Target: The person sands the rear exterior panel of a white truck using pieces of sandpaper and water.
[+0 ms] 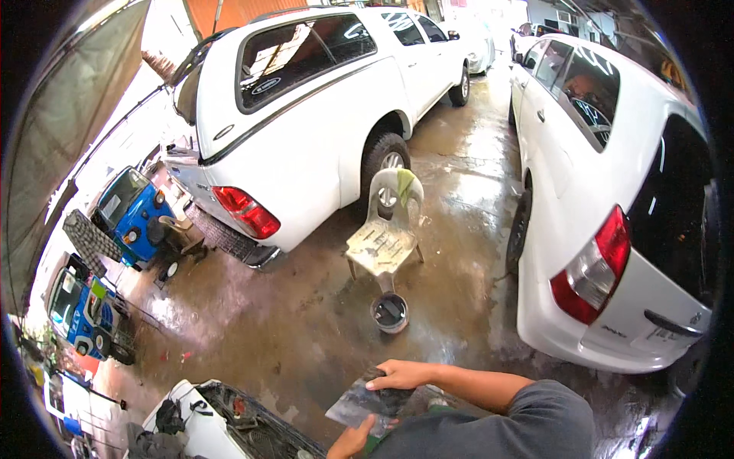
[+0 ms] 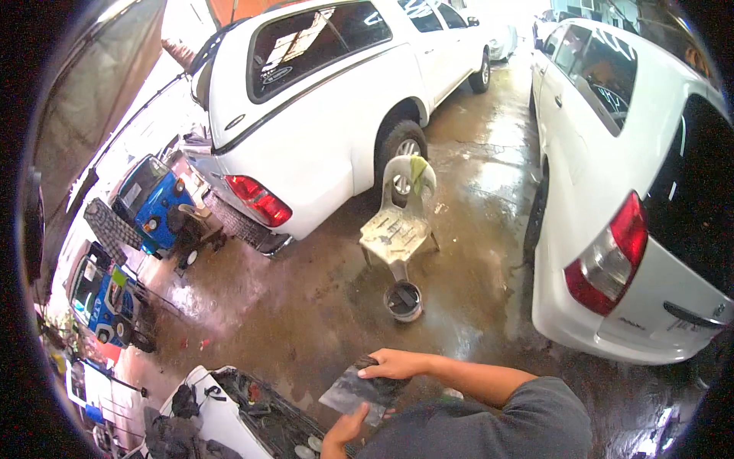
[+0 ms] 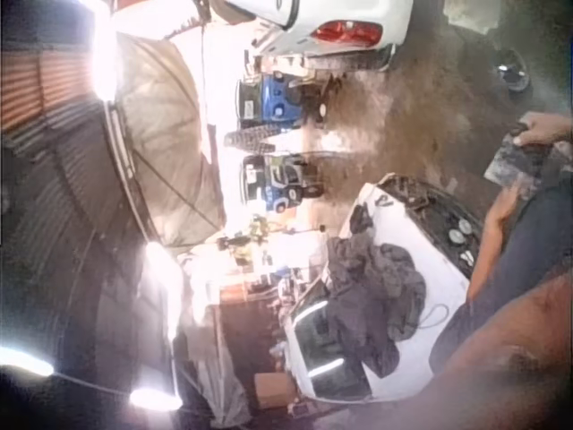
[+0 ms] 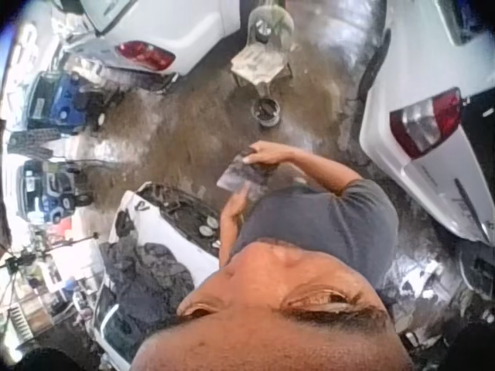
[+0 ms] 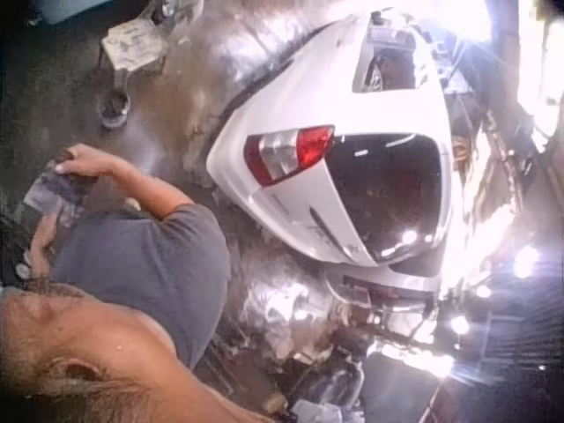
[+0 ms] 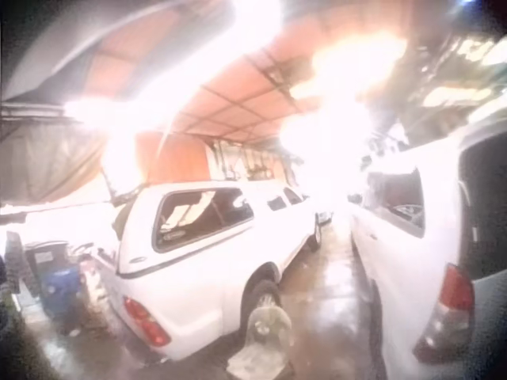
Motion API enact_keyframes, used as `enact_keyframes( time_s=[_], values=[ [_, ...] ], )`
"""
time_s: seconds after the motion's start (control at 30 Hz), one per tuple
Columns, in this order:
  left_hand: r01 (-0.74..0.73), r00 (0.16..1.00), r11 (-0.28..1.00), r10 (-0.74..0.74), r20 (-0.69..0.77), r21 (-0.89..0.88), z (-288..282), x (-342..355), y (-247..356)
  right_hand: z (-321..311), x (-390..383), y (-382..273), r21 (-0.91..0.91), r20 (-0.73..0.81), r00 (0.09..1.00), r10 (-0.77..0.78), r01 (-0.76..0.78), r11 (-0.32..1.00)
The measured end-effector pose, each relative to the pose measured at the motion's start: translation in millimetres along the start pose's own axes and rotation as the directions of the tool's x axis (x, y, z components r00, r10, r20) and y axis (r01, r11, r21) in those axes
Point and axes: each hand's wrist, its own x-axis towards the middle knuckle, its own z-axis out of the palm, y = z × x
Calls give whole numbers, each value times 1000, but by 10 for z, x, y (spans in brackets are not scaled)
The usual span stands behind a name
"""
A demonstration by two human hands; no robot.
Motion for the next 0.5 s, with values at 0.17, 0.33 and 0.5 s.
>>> enact_keyframes(
  time_s=[0.17,0.33,0.5],
  values=[
    [-166,963,852,31,-269,-496,-823,503,-609,-390,1204,65,268,-416,909,15,107,957],
    [-285,779,748,-183,-599,-599,-1981,782,-526,-735,2098,141,676,-483,867,124,280,682],
    [-424,702,768,-55,-710,-479,-3364,1065,-521,-848,2752,-8,500,-661,743,105,331,800]
  ],
)
